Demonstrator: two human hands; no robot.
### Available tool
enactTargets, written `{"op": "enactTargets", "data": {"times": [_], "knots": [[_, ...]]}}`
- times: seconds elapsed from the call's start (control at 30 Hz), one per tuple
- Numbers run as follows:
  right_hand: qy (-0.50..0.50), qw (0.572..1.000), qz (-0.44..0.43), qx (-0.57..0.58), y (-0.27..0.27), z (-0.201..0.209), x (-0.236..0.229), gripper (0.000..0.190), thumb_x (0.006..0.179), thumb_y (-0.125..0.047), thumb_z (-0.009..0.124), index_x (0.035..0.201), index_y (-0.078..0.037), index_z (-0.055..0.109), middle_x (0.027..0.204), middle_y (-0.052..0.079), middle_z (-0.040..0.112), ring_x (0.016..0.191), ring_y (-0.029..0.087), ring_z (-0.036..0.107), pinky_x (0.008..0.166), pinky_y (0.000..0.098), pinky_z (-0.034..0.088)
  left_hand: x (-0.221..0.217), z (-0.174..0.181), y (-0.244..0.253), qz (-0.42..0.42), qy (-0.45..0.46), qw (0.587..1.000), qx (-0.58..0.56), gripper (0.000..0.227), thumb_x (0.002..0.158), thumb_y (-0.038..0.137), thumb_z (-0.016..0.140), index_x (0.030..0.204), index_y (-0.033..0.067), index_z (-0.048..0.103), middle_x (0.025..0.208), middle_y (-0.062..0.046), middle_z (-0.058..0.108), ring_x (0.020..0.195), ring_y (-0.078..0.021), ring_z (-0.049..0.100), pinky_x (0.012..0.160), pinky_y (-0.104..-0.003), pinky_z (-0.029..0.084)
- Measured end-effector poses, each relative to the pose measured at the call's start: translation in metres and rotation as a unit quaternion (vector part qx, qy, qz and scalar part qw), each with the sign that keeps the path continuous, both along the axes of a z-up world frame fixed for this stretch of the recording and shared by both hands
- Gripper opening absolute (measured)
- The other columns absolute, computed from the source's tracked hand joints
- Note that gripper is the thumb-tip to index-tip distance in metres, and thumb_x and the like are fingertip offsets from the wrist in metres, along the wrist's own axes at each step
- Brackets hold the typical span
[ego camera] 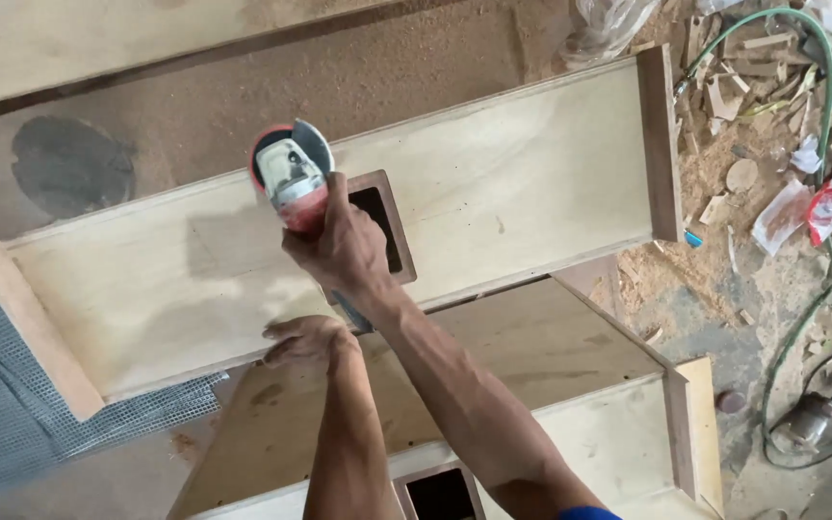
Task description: Using a power sander to smooth the exterior surfaces and edges of wooden speaker boxes.
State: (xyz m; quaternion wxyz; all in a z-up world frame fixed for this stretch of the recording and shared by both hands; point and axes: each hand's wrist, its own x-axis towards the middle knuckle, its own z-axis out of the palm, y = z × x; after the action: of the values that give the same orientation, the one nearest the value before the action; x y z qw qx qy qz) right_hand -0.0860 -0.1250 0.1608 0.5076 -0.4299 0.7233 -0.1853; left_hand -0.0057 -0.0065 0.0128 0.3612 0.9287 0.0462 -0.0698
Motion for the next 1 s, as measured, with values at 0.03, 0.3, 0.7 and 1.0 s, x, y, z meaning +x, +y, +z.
{"op": "enactTargets", "data": {"times": [0.03, 0.3, 0.7, 1.0], "knots": [[0.009, 1.000, 0.022, 0.004, 0.000, 0.002, -0.004, 0.070, 0.076, -0.043, 0.070, 0.131, -0.021, 0.033, 0.101, 0.025, 0.072, 0.102, 0.049, 0.073, 0.086, 0.0562, 0.057, 0.001, -0.005, 0.002, 0.000, 0.021, 1.000, 0.006, 0.078, 0.112, 0.055, 0.029, 0.154, -0.0081, 0.013, 0.154, -0.045, 0.026, 0.146, -0.0558, 0.031, 0.119, -0.063, 0.031], [0.148, 0.986, -0.077, 0.008, -0.002, -0.013, -0.144, 0.091, 0.078, -0.044, 0.074, 0.149, -0.010, 0.028, 0.115, 0.037, 0.068, 0.116, 0.053, 0.064, 0.102, 0.0619, 0.047, 0.010, -0.029, 0.018, 0.002, 0.022, 1.000, 0.008, 0.078, 0.112, 0.056, 0.031, 0.159, -0.0018, 0.006, 0.158, -0.038, 0.024, 0.150, -0.0514, 0.028, 0.123, -0.058, 0.029], [0.136, 0.979, -0.150, -0.027, -0.006, -0.015, -0.096, 0.092, 0.070, -0.043, 0.083, 0.145, -0.014, 0.037, 0.119, 0.031, 0.067, 0.119, 0.052, 0.062, 0.106, 0.0584, 0.047, 0.017, -0.058, 0.029, -0.010, -0.070, 0.997, -0.030, 0.061, 0.113, 0.045, 0.037, 0.146, -0.0040, 0.024, 0.134, -0.037, 0.043, 0.123, -0.0549, 0.052, 0.097, -0.068, 0.047], [0.012, 1.000, 0.009, 0.004, 0.009, 0.015, 0.041, 0.070, 0.068, -0.048, 0.070, 0.124, -0.020, 0.038, 0.100, 0.026, 0.071, 0.103, 0.050, 0.070, 0.089, 0.0620, 0.053, -0.008, -0.022, 0.019, -0.051, -0.107, 0.989, -0.094, 0.049, 0.116, 0.036, 0.039, 0.145, -0.0009, 0.026, 0.134, -0.039, 0.040, 0.116, -0.0526, 0.051, 0.094, -0.069, 0.042]]}}
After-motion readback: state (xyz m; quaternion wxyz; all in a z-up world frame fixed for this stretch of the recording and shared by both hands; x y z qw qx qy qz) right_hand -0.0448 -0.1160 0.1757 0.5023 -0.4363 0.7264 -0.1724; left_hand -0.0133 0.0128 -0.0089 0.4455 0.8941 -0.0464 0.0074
